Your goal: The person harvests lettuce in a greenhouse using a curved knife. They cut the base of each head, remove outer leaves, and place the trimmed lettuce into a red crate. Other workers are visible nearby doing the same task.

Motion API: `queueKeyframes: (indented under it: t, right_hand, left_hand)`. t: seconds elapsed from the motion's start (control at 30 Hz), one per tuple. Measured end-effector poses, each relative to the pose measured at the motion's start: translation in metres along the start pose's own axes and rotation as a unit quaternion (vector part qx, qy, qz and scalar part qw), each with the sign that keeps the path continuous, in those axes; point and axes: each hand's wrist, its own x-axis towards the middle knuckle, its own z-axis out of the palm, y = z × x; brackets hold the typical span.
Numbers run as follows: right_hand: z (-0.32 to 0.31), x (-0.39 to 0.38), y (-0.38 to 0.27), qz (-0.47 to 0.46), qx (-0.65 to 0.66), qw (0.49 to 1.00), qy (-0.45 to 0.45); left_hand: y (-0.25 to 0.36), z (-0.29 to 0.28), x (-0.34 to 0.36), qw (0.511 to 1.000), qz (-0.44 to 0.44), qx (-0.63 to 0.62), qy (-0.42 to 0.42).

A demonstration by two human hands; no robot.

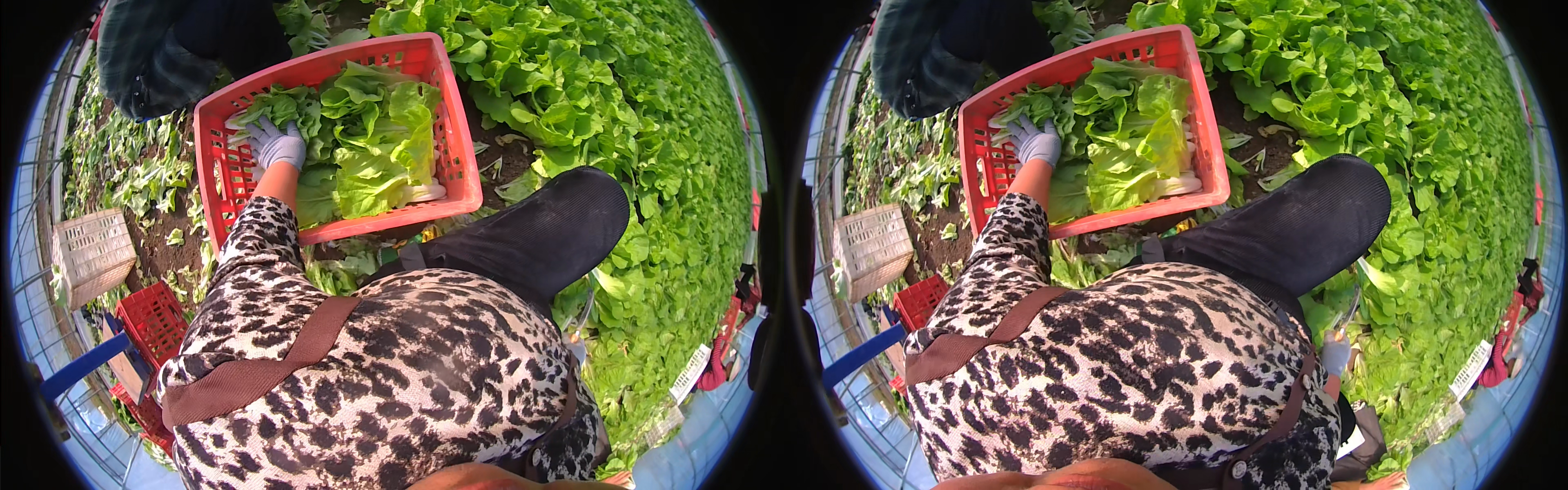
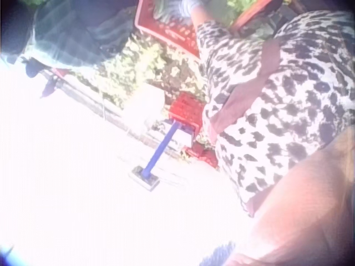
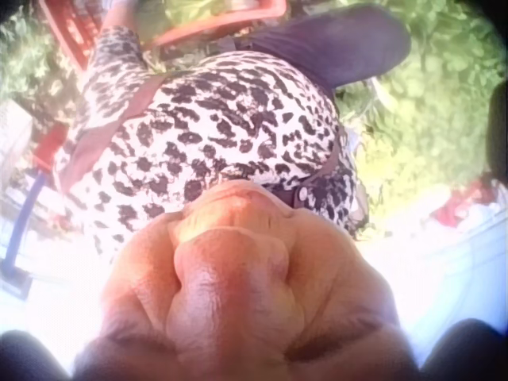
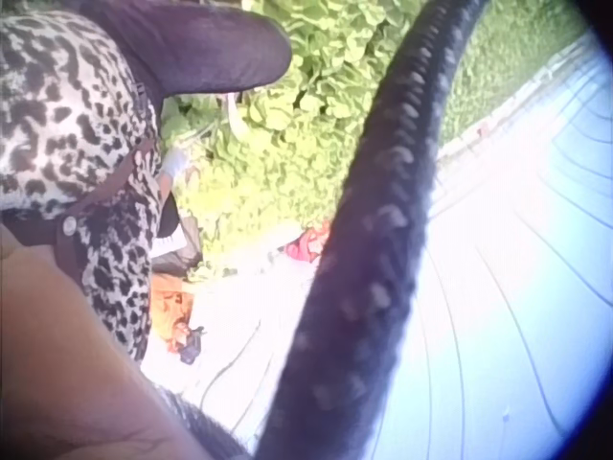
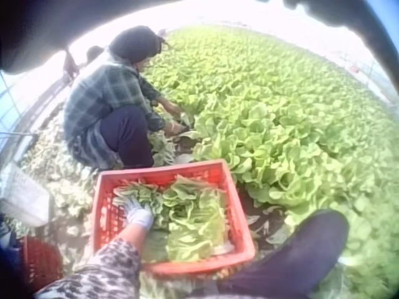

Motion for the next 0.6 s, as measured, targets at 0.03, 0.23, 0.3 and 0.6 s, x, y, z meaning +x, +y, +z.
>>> queueKeyframes:
  t: [0.03, 0.23, 0.3, 0.6]
  right_hand:
    - [-0.001, -0.001, -0.003, -0.009, -0.014, 1.000, 0.016]
    - [-0.015, -0.029, -0.070, 0.048, 0.103, 0.993, 0.027]
    - [-0.030, -0.039, -0.097, 0.056, 0.144, 0.987, 0.035]
    - [-0.116, -0.027, -0.102, 0.079, 0.437, 0.861, 0.247]
  left_hand:
    - [0.007, 0.017, 0.017, 0.993, -0.066, -0.059, -0.082]
    - [0.006, 0.058, 0.074, 0.976, -0.033, -0.017, -0.214]
    - [0.018, 0.045, 0.086, 0.973, 0.078, 0.066, -0.205]
    - [0.134, -0.108, 0.043, 0.907, 0.211, 0.322, -0.168]
